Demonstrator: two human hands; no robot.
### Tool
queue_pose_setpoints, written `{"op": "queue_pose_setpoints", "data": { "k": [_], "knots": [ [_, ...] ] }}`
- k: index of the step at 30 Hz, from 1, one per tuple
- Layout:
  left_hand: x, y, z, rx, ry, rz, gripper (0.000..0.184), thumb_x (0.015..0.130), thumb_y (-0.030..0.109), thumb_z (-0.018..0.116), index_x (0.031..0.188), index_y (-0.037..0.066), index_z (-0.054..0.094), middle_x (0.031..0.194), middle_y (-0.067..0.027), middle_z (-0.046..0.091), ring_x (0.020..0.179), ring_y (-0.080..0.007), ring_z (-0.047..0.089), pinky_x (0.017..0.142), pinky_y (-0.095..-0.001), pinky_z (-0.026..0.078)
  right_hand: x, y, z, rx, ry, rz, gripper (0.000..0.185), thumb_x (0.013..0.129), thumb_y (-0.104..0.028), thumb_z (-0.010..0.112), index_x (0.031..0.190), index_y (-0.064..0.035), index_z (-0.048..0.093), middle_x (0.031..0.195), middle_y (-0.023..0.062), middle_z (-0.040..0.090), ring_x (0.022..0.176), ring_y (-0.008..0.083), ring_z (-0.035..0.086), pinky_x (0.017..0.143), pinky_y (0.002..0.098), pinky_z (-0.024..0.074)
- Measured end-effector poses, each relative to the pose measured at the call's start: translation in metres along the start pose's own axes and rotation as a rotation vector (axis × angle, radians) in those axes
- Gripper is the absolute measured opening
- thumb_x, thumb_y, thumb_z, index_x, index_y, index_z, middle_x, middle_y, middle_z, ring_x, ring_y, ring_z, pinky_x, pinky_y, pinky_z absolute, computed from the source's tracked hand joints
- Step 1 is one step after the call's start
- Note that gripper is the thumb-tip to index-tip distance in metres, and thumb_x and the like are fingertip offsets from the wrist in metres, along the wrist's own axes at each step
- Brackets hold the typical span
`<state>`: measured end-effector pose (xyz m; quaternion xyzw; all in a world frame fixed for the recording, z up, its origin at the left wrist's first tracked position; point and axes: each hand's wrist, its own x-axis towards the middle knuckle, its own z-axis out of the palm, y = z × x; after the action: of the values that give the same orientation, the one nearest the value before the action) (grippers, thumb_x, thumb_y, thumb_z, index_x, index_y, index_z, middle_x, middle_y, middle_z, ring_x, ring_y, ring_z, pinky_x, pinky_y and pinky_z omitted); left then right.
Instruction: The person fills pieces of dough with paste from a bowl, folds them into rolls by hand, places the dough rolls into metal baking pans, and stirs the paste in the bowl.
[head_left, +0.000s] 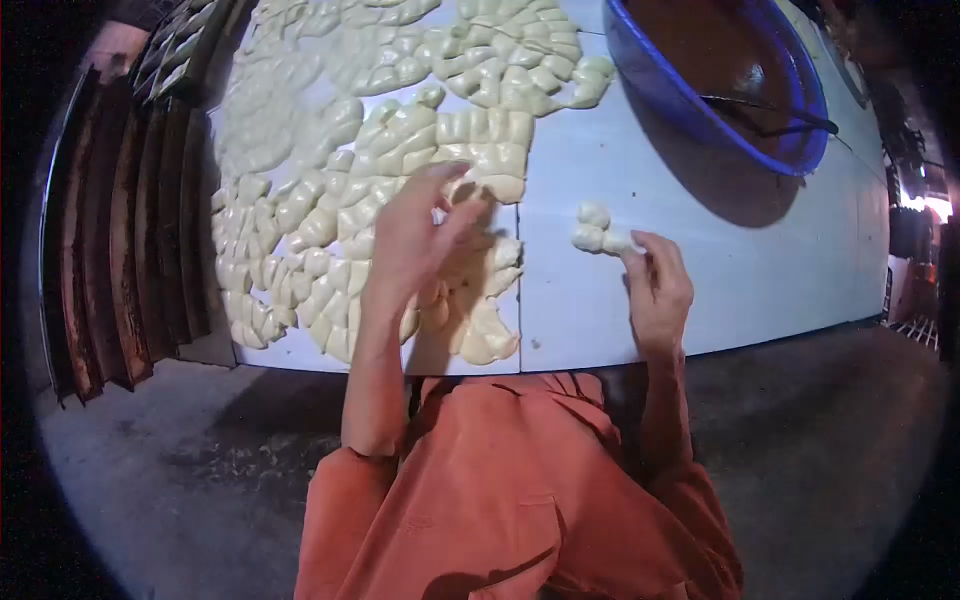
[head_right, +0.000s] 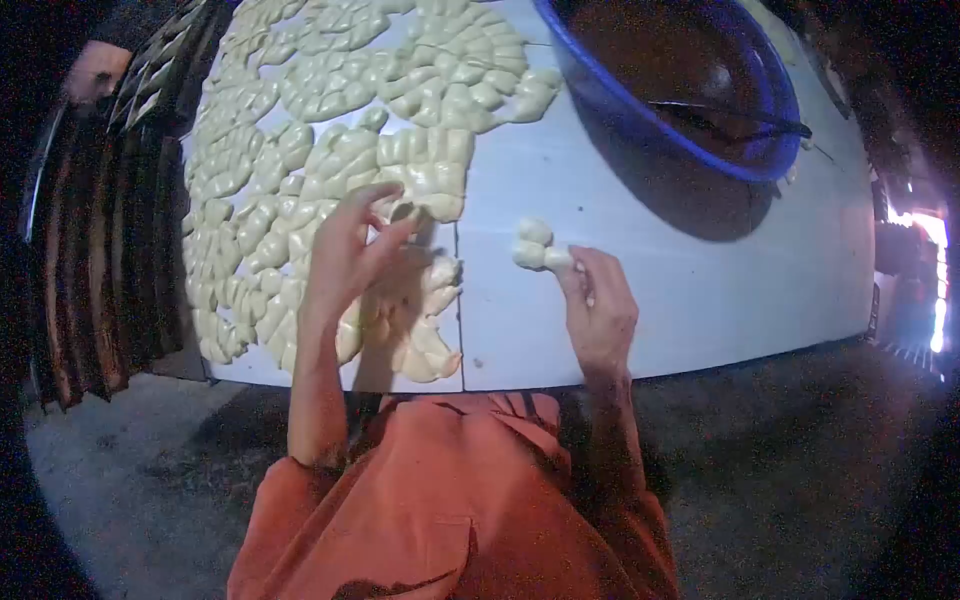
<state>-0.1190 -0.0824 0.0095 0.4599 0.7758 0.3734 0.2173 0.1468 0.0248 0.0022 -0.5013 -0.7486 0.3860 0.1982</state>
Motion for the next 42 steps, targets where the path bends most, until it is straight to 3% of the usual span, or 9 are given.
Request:
{"op": "queue_pose_setpoints", "data": {
  "k": [3,5,12,19,27,29,32,39,42],
  "knots": [
    [-0.025,-0.020,-0.022,0.018,0.059,-0.131,0.029,0.087,0.018,0.073,0.113,0.007,0.067,0.102,-0.0094,0.067,0.076,-0.0217,0.066,0.068,-0.0339,0.053,-0.003,-0.026,0.025,0.096,-0.125,0.020,0.028,0.092,-0.021,0.069,0.113,-0.0038,0.066,0.112,0.0108,0.066,0.107,0.0277,0.063,0.090,0.0393,0.0503],
    [-0.040,-0.029,-0.020,0.019,0.092,-0.185,0.023,0.088,0.017,0.072,0.108,0.007,0.068,0.099,-0.0086,0.067,0.078,-0.0201,0.066,0.067,-0.0331,0.053,0.001,-0.034,0.050,-0.131,-0.260,-0.270,0.032,0.090,-0.026,0.070,0.112,-0.0037,0.066,0.106,0.0115,0.065,0.101,0.0293,0.063,0.086,0.0407,0.0506],
    [-0.058,-0.028,-0.012,0.080,0.162,0.110,0.016,0.086,0.014,0.070,0.099,0.006,0.068,0.100,-0.0101,0.068,0.095,-0.0327,0.065,0.080,-0.0401,0.052,0.000,-0.061,0.094,-0.260,-0.179,-0.415,0.038,0.086,-0.031,0.071,0.110,-0.0015,0.066,0.105,0.0133,0.061,0.097,0.0311,0.059,0.083,0.0409,0.0473],
    [-0.064,-0.049,-0.014,0.143,0.211,0.096,0.016,0.084,0.014,0.071,0.097,0.006,0.067,0.097,-0.0108,0.067,0.090,-0.0313,0.065,0.078,-0.0410,0.050,0.015,-0.051,0.109,-0.353,-0.194,-0.557,0.032,0.087,-0.026,0.069,0.109,-0.0036,0.066,0.096,0.0127,0.062,0.094,0.0332,0.059,0.083,0.0438,0.0471],
    [-0.073,-0.042,-0.006,0.217,0.082,0.253,0.020,0.082,0.021,0.073,0.100,0.013,0.070,0.114,-0.0051,0.063,0.109,-0.0243,0.058,0.088,-0.0401,0.041,-0.021,-0.061,0.088,-0.141,-0.147,-0.147,0.039,0.085,-0.022,0.072,0.117,-0.0009,0.061,0.104,0.0152,0.061,0.085,0.0320,0.060,0.077,0.0412,0.0499],
    [-0.071,-0.051,-0.003,0.216,0.064,0.251,0.019,0.082,0.023,0.074,0.099,0.014,0.072,0.116,-0.0046,0.062,0.111,-0.0237,0.057,0.089,-0.0394,0.040,-0.034,-0.056,0.076,-0.121,-0.142,-0.141,0.043,0.084,-0.020,0.072,0.121,-0.0016,0.059,0.106,0.0147,0.061,0.081,0.0307,0.061,0.075,0.0392,0.0513],
    [-0.072,-0.057,-0.002,0.216,0.079,0.256,0.019,0.083,0.022,0.074,0.099,0.013,0.072,0.118,-0.0048,0.062,0.113,-0.0244,0.058,0.092,-0.0401,0.040,-0.057,-0.040,0.062,-0.238,-0.510,-0.331,0.049,0.079,-0.022,0.077,0.122,-0.0051,0.060,0.116,0.0146,0.058,0.099,0.0306,0.061,0.085,0.0395,0.0517],
    [-0.083,-0.045,-0.006,0.211,0.075,0.278,0.034,0.084,0.024,0.073,0.116,0.014,0.068,0.131,-0.0110,0.060,0.120,-0.0301,0.054,0.100,-0.0459,0.037,-0.073,-0.026,0.076,-0.280,-0.431,-0.613,0.029,0.072,-0.012,0.079,0.097,-0.0023,0.067,0.111,0.0160,0.060,0.099,0.0319,0.060,0.081,0.0400,0.0512],
    [-0.092,-0.039,-0.008,0.188,-0.038,0.343,0.040,0.082,0.026,0.072,0.119,0.013,0.066,0.134,-0.0120,0.057,0.127,-0.0325,0.051,0.107,-0.0507,0.031,-0.088,-0.017,0.074,0.064,-0.456,-0.294,0.021,0.078,-0.003,0.071,0.098,-0.0034,0.065,0.105,0.0135,0.064,0.093,0.0244,0.064,0.078,0.0360,0.0524]
  ]
}}
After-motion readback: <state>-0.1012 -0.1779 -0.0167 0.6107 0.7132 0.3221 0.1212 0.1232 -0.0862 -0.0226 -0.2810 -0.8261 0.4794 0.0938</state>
